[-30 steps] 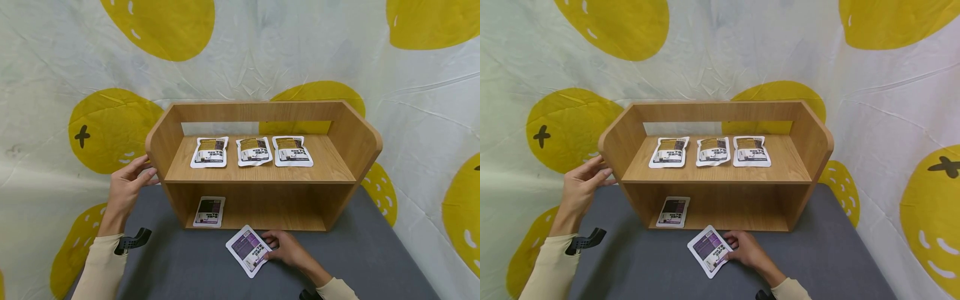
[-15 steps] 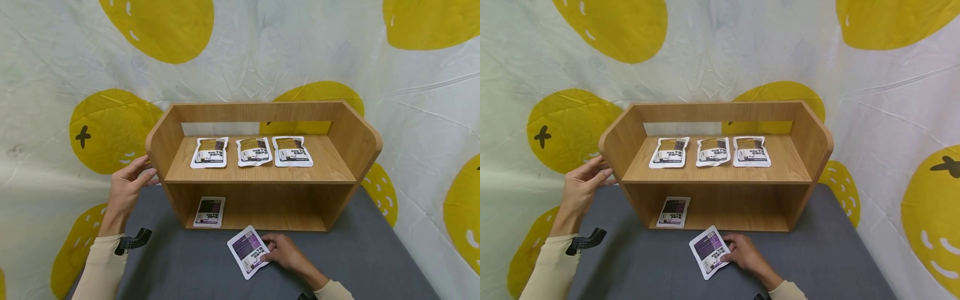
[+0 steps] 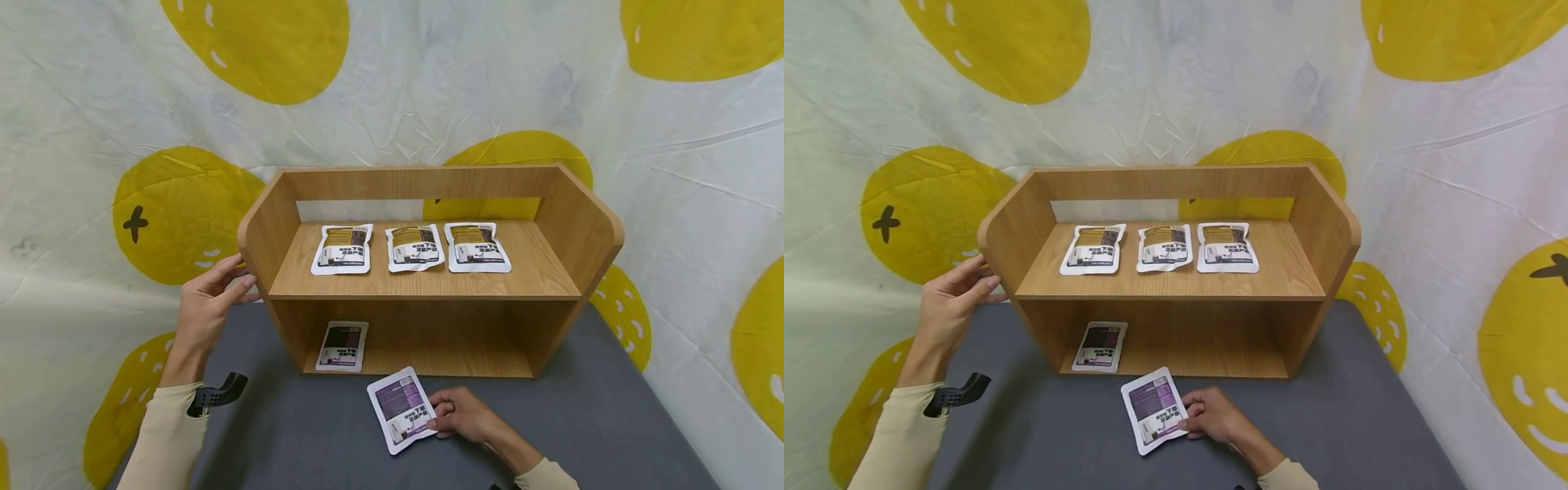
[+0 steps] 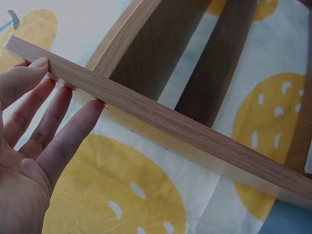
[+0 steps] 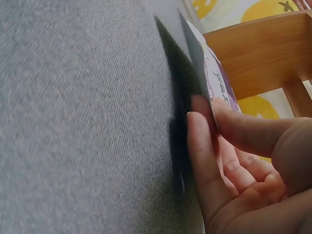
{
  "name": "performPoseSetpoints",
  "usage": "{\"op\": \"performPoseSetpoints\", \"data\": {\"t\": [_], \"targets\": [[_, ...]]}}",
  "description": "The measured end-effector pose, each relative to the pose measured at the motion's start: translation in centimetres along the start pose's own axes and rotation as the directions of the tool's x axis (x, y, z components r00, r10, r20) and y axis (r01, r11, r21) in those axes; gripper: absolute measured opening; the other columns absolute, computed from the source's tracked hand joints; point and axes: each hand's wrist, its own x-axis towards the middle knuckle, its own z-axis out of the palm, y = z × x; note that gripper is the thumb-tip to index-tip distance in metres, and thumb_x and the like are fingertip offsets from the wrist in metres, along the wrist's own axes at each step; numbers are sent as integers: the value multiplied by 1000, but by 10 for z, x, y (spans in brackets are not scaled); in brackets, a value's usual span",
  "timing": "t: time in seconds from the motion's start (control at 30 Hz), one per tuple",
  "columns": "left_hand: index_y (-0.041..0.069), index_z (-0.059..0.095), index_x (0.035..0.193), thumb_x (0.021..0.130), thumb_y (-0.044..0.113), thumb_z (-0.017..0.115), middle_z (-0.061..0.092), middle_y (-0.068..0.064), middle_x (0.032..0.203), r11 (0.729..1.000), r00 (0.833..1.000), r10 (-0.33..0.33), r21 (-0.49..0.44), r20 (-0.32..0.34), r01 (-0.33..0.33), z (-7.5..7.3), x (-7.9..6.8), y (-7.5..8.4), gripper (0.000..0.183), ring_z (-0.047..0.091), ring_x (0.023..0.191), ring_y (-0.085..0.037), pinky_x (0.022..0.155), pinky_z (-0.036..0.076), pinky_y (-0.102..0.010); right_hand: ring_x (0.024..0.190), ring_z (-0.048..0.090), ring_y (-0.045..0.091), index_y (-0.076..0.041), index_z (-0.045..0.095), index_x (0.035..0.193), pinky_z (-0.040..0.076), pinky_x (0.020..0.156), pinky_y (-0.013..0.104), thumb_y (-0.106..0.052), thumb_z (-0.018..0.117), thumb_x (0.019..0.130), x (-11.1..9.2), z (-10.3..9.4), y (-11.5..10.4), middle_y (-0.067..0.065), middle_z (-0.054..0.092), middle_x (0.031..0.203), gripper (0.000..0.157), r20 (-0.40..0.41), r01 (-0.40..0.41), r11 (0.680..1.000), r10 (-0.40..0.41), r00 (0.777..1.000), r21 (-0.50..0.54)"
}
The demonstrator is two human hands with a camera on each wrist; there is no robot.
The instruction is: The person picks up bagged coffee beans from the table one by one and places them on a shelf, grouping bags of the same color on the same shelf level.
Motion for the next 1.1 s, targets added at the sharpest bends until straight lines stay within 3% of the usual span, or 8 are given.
{"op": "performPoseSetpoints", "data": {"t": [0.23,0.6,0.73,0.97,1.1], "targets": [[-9,56,139,94,-13,61,68,-3,130,1000,1000,-1,-1,-3,1,0,0,0,46,68,111,-17,74,63,-34,81,70,17,19,54,125,65,73,30,6,69,92,4,1,-4,10,69,87,38,-81,-51,993,60,995,109],[-8,57,139,94,-12,62,68,-3,129,1000,1000,-6,14,-4,6,0,0,0,45,68,111,-16,74,63,-34,87,72,19,24,43,134,64,81,29,10,62,95,12,0,-8,22,69,103,46,-133,-32,976,61,989,216],[-7,57,140,95,-11,62,68,-3,130,1000,1000,-10,25,-5,11,0,0,0,45,68,111,-16,74,63,-34,88,74,21,27,38,134,63,83,28,13,58,95,16,1,-6,22,69,100,46,-156,-10,971,48,987,237],[-7,57,139,94,-11,62,68,-3,129,1000,1000,-11,23,-7,11,-1,0,-1,45,68,111,-16,74,64,-33,87,74,20,28,32,137,63,85,30,16,54,93,22,7,-4,10,62,86,50,-229,40,961,24,973,272],[-8,57,139,94,-12,62,68,-3,129,1000,1000,-5,18,-3,5,-1,0,-2,45,68,111,-16,74,63,-33,88,74,26,23,28,142,63,86,33,17,55,93,23,12,-3,16,64,90,57,-274,74,957,6,962,279]]}}
